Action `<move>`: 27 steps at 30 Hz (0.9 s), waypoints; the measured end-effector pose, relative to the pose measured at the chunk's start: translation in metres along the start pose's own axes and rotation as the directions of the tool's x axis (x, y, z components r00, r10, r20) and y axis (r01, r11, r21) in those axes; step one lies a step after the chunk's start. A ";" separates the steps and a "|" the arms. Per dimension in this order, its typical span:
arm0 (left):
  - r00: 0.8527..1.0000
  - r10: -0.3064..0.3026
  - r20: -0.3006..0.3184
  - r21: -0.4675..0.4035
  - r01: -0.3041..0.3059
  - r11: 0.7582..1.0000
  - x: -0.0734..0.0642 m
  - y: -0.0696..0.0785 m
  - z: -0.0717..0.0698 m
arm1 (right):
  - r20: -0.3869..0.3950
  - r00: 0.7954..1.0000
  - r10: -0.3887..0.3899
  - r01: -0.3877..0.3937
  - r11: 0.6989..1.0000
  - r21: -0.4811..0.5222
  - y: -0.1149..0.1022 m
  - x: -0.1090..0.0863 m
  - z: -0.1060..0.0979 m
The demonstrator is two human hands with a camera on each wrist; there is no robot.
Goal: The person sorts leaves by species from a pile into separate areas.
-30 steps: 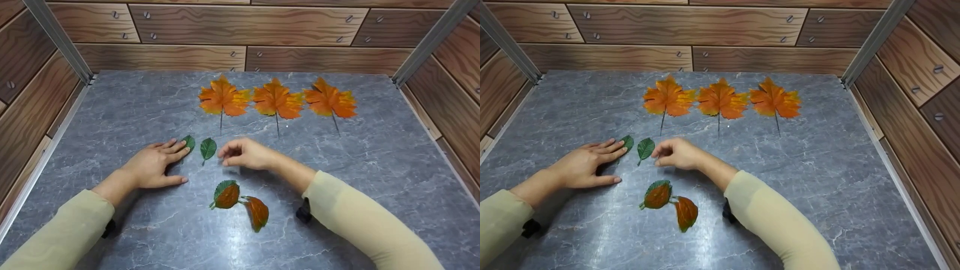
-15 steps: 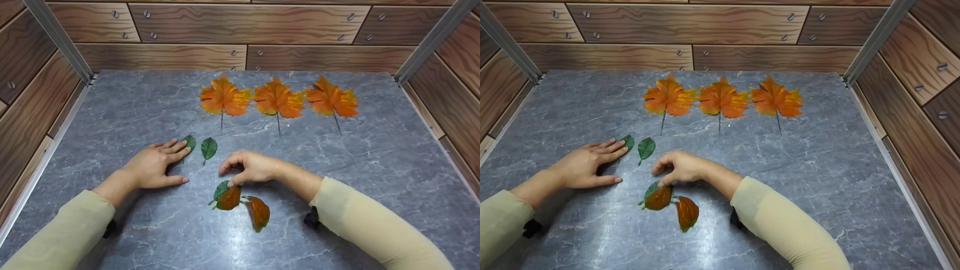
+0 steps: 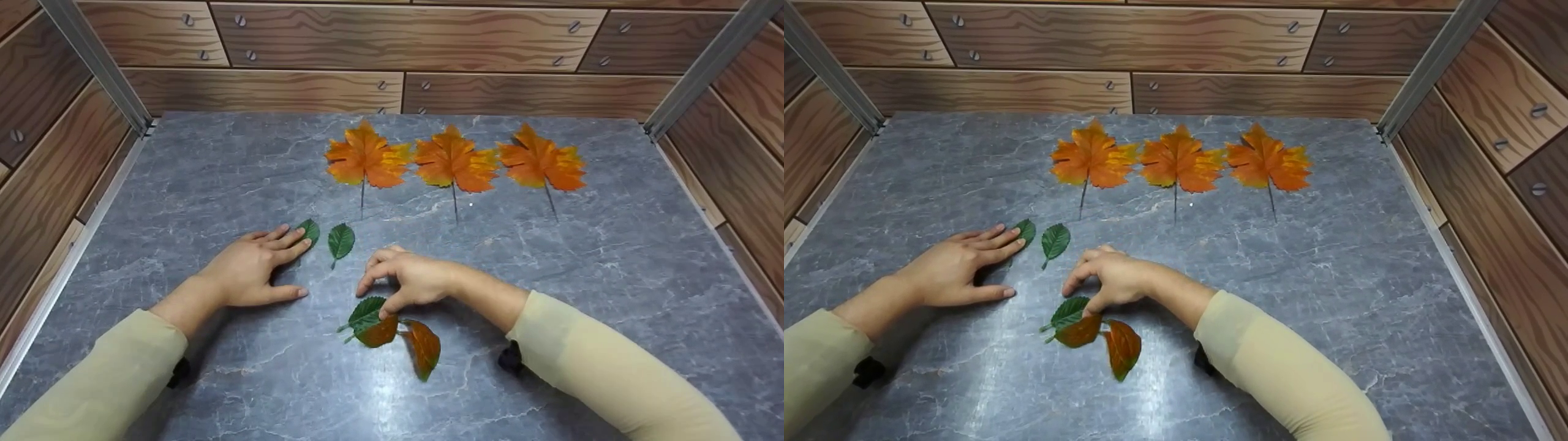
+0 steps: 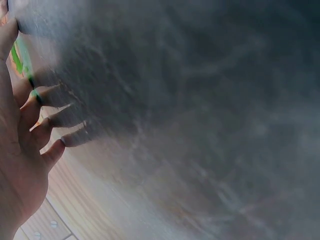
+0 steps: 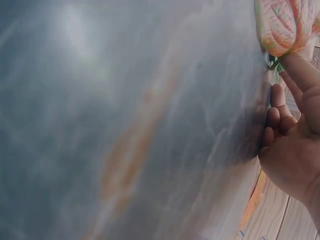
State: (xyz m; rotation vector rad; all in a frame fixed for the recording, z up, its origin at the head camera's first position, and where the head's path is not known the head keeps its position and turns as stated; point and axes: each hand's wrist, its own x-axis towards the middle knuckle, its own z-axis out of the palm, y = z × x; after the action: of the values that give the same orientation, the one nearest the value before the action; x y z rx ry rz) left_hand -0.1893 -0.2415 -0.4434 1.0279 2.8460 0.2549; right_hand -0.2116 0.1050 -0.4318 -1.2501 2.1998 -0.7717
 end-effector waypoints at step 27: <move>1.000 -0.001 -0.001 0.005 0.001 1.000 0.000 0.000 0.000 | -0.010 1.000 0.002 -0.001 0.995 0.098 0.004 -0.001 -0.001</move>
State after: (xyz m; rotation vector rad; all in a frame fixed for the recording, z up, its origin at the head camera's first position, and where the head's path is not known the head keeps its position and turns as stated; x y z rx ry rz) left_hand -0.1893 -0.2412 -0.4437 1.0274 2.8497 0.2489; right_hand -0.2139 0.1080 -0.4334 -1.1992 2.1435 -0.8758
